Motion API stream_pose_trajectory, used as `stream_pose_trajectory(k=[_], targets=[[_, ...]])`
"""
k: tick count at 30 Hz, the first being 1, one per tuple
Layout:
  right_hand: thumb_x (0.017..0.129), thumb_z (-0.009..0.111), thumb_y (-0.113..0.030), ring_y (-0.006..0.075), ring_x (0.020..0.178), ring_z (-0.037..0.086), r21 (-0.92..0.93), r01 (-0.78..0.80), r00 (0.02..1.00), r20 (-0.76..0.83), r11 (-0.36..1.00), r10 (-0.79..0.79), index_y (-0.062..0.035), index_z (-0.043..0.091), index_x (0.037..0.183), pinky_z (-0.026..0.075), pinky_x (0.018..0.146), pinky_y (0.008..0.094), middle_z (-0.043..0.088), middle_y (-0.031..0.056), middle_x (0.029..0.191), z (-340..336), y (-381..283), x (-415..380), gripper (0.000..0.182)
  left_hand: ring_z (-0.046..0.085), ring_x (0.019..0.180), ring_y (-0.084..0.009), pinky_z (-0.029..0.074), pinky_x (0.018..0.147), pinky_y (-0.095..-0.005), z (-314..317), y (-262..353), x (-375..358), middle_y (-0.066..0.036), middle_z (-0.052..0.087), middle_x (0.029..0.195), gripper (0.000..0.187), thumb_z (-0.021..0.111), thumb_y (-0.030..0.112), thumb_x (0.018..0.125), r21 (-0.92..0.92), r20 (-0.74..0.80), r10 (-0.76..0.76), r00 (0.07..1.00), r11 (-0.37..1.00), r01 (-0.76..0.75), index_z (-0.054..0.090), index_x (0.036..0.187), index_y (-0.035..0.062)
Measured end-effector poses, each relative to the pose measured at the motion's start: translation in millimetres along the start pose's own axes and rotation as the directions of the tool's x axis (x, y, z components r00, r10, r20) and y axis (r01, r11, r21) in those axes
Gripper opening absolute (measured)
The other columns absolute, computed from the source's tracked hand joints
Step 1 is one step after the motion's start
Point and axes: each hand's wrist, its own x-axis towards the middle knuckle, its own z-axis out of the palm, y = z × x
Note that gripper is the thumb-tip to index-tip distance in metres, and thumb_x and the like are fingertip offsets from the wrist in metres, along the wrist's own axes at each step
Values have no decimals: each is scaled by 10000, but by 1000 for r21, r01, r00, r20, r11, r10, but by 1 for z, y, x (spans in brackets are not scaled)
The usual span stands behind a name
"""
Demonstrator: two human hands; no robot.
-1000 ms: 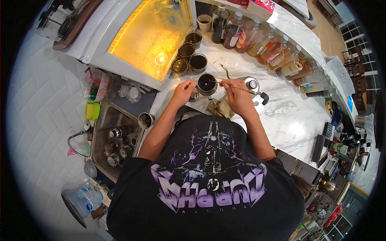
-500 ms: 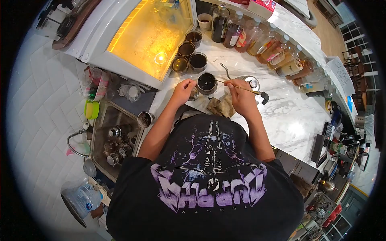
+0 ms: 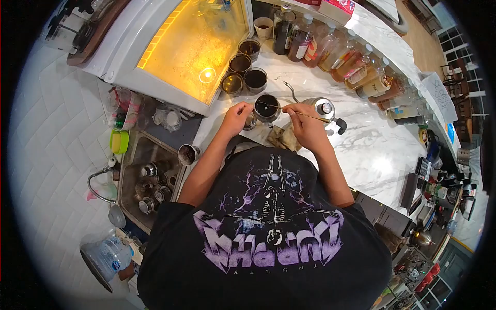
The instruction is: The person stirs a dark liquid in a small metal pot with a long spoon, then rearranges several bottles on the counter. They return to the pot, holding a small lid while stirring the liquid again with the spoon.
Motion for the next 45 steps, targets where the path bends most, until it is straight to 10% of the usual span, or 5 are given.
stream_pose_trajectory(k=[11, 45], targets=[[1038, 583, -134, 338, 769, 689, -15, -32, 980, -199, 999, 28, 22, 732, 986, 527, 735, 397, 738, 143, 918, 8, 13, 4, 222, 524, 745, -76, 450, 689, -269, 0, 4, -1, 6, 625, 796, 302, 611, 300, 1048, -13, 7, -30, 1000, 999, 31, 689, 1001, 11], [1039, 565, -170, 369, 837, 701, 73, -87, 980, -171, 994, 98, 21, 742, 915, 531, 772, 420, 736, 171, 980, 14, 23, 9, 288, 540, 768, -71, 453, 705, -258, 0, 5, -2, 5, 643, 831, 291, 606, 285, 1048, 0, 8, -39, 999, 999, 39, 691, 1003, 10]])
